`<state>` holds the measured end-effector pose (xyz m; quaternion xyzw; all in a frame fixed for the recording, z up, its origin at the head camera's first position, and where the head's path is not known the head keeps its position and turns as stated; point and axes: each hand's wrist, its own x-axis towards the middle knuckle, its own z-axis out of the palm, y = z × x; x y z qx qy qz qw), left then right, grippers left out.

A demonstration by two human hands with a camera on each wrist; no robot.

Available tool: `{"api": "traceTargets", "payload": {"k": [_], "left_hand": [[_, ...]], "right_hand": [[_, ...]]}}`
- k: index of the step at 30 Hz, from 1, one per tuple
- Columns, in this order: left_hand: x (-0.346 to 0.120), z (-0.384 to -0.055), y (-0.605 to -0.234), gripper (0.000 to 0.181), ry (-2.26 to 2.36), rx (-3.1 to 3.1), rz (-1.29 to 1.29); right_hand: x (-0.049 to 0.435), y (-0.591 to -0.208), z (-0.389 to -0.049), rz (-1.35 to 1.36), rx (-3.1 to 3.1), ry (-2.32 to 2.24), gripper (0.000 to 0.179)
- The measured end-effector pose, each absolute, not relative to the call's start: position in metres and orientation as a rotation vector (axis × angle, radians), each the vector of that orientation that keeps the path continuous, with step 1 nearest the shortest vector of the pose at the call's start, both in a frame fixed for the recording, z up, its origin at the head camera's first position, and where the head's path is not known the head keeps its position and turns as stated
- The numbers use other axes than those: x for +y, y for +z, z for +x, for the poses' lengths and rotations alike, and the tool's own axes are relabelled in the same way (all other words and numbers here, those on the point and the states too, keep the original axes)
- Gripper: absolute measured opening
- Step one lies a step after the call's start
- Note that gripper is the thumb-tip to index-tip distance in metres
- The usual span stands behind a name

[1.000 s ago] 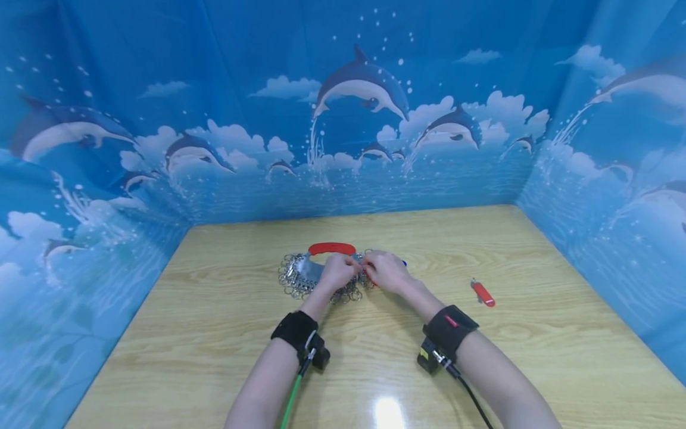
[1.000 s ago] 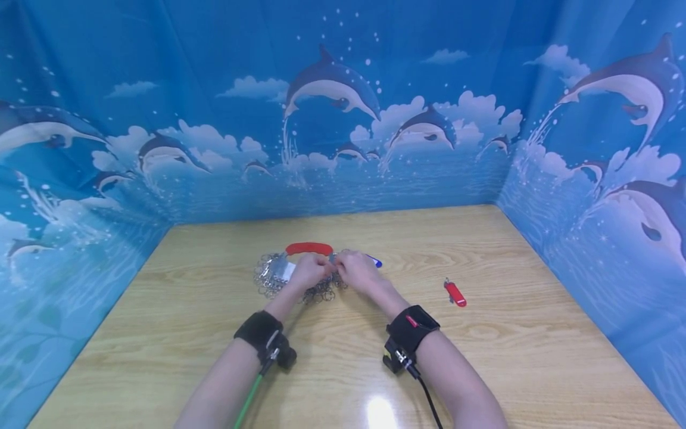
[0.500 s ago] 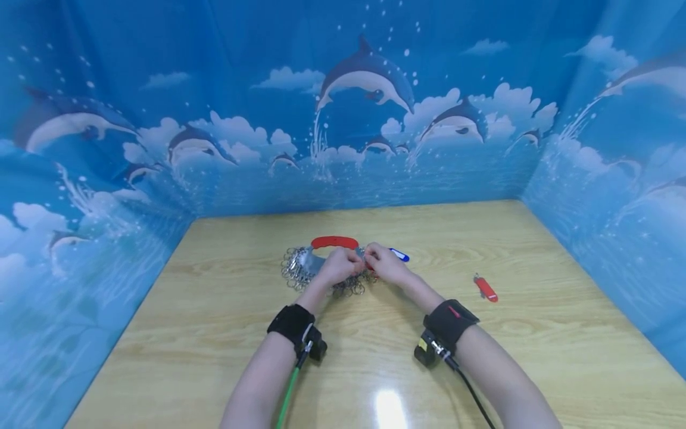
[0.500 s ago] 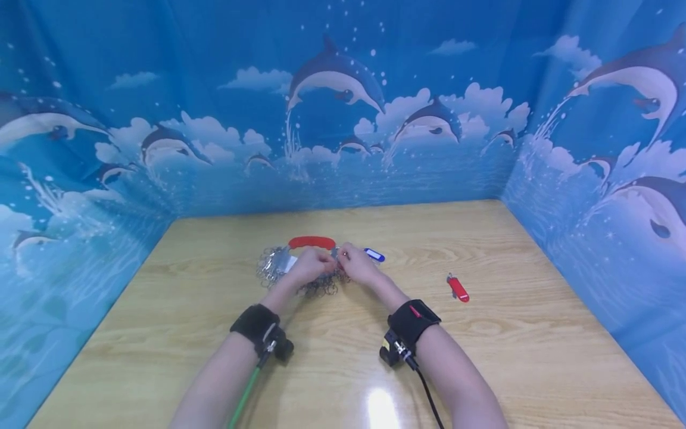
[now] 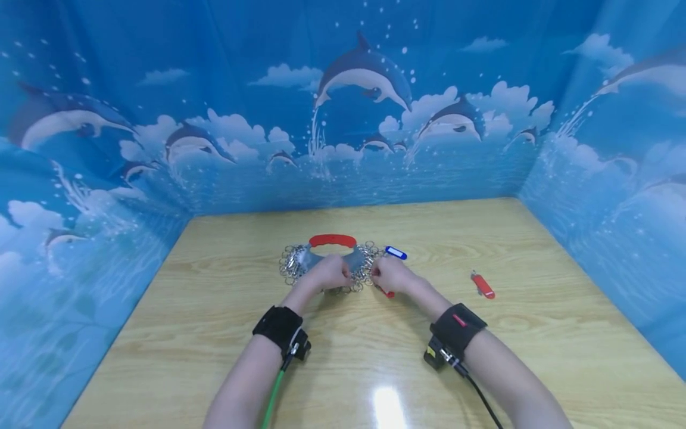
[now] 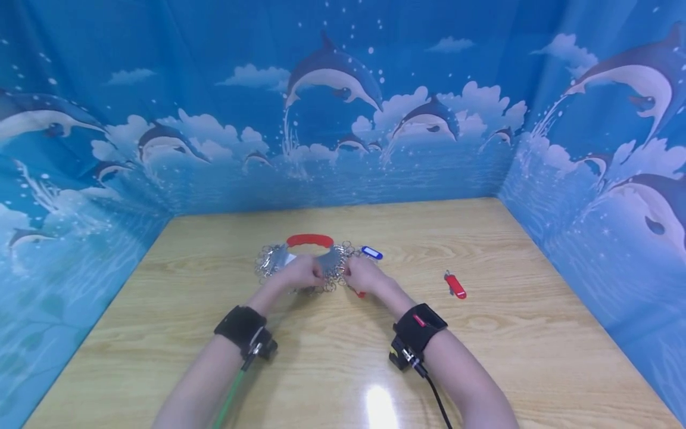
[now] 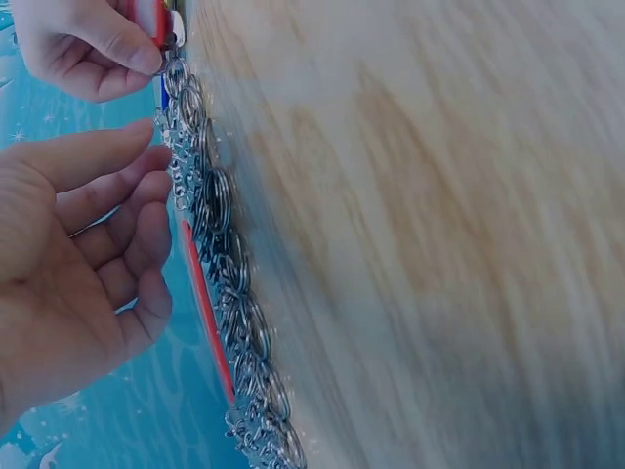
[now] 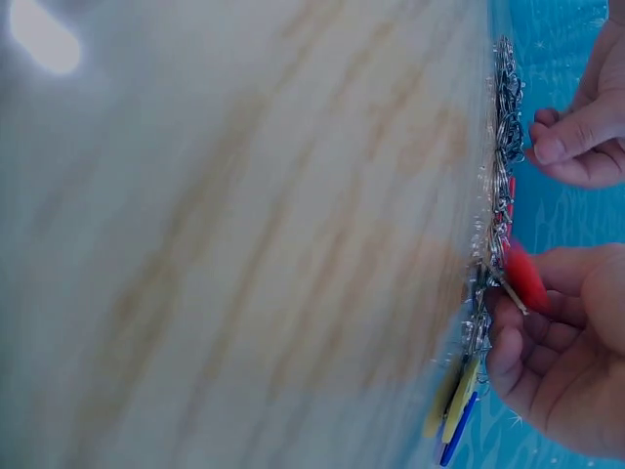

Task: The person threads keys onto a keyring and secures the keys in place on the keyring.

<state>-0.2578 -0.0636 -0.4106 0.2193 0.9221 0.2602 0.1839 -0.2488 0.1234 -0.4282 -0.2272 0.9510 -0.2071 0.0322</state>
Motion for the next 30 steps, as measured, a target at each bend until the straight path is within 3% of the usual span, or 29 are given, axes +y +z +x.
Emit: {"api": "traceTargets", "payload": {"k": [9, 17, 23, 30], "left_hand": [[-0.062, -0.250, -0.411, 0.042, 0.534, 2.598, 0.593], [-0.054, -0.248, -0.415, 0.032, 0.335, 2.690, 0.612], [-0.048, -0.248, -0.416, 0.017, 0.233, 2.712, 0.626], [-0.046, -0.246, -0.416, 0.014, 0.147, 2.751, 0.674]], "right_hand": [[0.127, -0.428, -0.243, -0.695, 2.958, -0.554, 0.005], [0.146, -0.417, -0.243, -0.556, 2.917, -0.598, 0.012], [0.184, -0.411, -0.249, -0.416, 2.915, -0.665, 0.018], [0.250, -0.408, -0.250, -0.179, 3.041, -0.407, 0.021]]}}
